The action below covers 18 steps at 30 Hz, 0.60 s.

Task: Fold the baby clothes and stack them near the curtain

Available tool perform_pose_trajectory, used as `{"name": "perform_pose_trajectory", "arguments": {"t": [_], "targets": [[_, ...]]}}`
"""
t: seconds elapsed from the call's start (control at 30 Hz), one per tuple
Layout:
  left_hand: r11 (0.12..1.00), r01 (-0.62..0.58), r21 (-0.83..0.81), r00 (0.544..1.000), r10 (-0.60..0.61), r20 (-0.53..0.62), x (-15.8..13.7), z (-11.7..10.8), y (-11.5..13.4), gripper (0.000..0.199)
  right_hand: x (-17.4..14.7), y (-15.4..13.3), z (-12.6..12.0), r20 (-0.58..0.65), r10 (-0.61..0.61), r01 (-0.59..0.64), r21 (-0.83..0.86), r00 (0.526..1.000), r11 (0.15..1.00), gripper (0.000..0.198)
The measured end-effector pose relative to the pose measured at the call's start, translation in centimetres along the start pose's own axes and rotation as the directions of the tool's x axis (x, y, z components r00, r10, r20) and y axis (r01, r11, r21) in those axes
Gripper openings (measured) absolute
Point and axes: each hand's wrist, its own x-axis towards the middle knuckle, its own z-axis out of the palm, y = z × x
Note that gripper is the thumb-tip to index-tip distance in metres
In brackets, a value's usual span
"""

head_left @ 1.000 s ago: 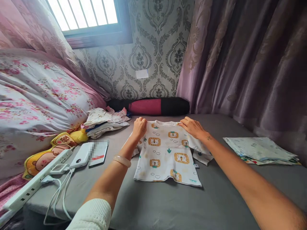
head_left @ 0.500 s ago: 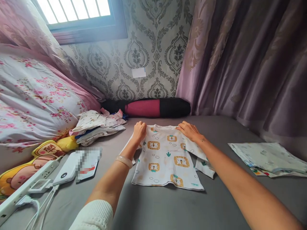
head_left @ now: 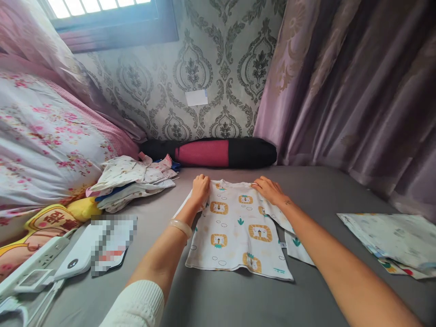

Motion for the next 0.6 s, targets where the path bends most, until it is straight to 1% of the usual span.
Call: {"name": "perform_pose_trajectory", "arguments": {"t": [0.13, 0.23, 0.4, 0.5, 0.6], "targets": [[1.000, 0.020, 0.011, 0.999, -0.020, 0.031, 0.8, 0.9, 0.0, 0.028, 1.1, 0.5, 1.0, -0.004, 0.016, -0.016, -0.011, 1.000, 1.000, 0.035], [0.999, 0.051, 0.018, 0.996, -0.052, 0.073, 0.9, 2.0, -0.1, 0.028, 1.7, 0.7, 2.1, 0.003, 0.021, -0.021, -0.015, 1.000, 1.000, 0.035], [0.996, 0.087, 0.008, 0.983, -0.087, 0.163, 0.6, 3.8, -0.3, 0.029, 1.8, 0.8, 3.7, 0.062, 0.046, -0.047, 0.009, 0.997, 0.999, 0.035], [0.995, 0.097, 0.000, 0.976, -0.095, 0.197, 0.7, 4.1, -0.4, 0.028, 2.1, 0.9, 4.0, 0.096, 0.049, -0.049, 0.007, 0.994, 0.999, 0.035], [0.996, 0.085, -0.019, 0.972, -0.079, 0.222, 1.0, 3.9, -0.2, 0.029, 2.7, 0.8, 4.1, 0.136, 0.009, -0.008, -0.008, 0.991, 1.000, 0.034]]}}
